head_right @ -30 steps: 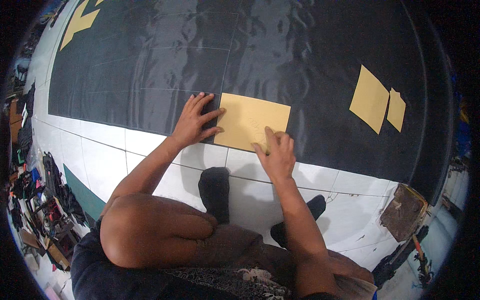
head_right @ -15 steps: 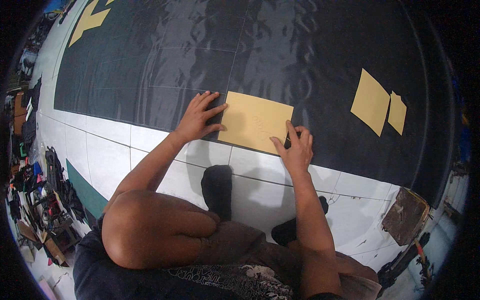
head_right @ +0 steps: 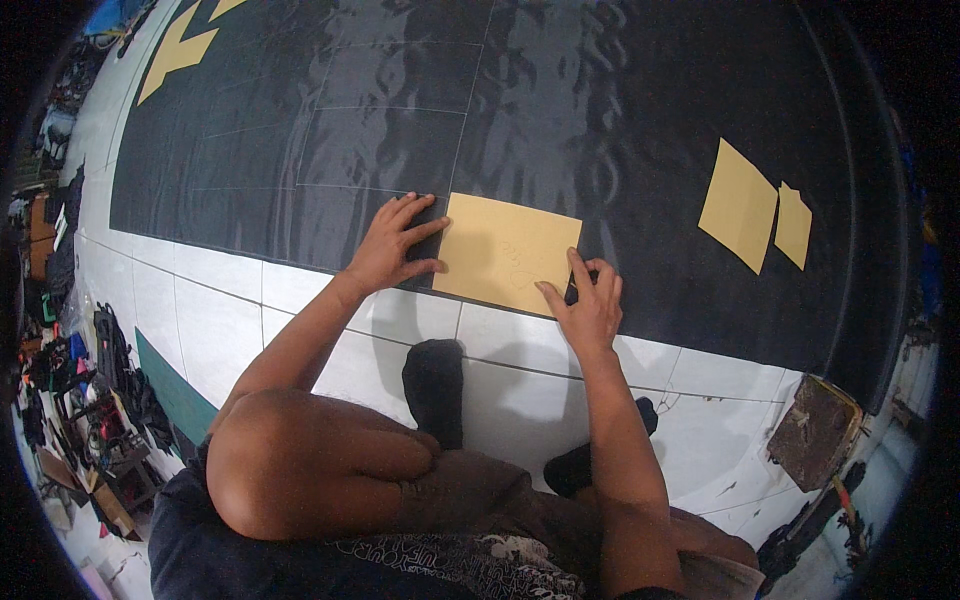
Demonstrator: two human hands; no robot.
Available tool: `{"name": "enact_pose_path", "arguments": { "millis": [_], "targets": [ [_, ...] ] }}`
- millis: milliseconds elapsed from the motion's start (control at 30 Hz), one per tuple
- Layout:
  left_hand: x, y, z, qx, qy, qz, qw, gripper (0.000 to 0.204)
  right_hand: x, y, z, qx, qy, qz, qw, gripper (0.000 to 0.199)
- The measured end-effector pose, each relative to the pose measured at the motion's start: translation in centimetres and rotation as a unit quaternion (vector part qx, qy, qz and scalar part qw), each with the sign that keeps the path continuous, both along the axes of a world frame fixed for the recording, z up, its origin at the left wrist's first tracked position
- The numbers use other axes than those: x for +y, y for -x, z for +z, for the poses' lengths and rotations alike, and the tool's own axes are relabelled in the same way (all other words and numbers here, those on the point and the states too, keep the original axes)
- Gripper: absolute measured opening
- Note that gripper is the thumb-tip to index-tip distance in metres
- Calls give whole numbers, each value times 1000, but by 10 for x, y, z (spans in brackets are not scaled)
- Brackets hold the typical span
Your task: The person places a rectangular piece of cardboard on a large black sheet laid on the floor and uses a pencil to trace its outline. They repeat this process multiple times, moving the cardboard to different positions to create several rectangular outlines.
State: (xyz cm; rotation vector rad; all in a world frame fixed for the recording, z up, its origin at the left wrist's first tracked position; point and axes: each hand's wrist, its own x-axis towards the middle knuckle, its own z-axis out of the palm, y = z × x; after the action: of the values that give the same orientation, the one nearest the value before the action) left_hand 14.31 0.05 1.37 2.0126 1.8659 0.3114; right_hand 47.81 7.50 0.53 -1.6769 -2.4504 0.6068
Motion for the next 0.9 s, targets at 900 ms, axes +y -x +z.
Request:
{"name": "enact_pose_path", "arguments": {
  "millis": [900],
  "targets": [
    [4, -2, -6, -1, -6, -2, 1000, 76, 9, -9, 2, -24, 33, 12, 999, 66]
  ]
}}
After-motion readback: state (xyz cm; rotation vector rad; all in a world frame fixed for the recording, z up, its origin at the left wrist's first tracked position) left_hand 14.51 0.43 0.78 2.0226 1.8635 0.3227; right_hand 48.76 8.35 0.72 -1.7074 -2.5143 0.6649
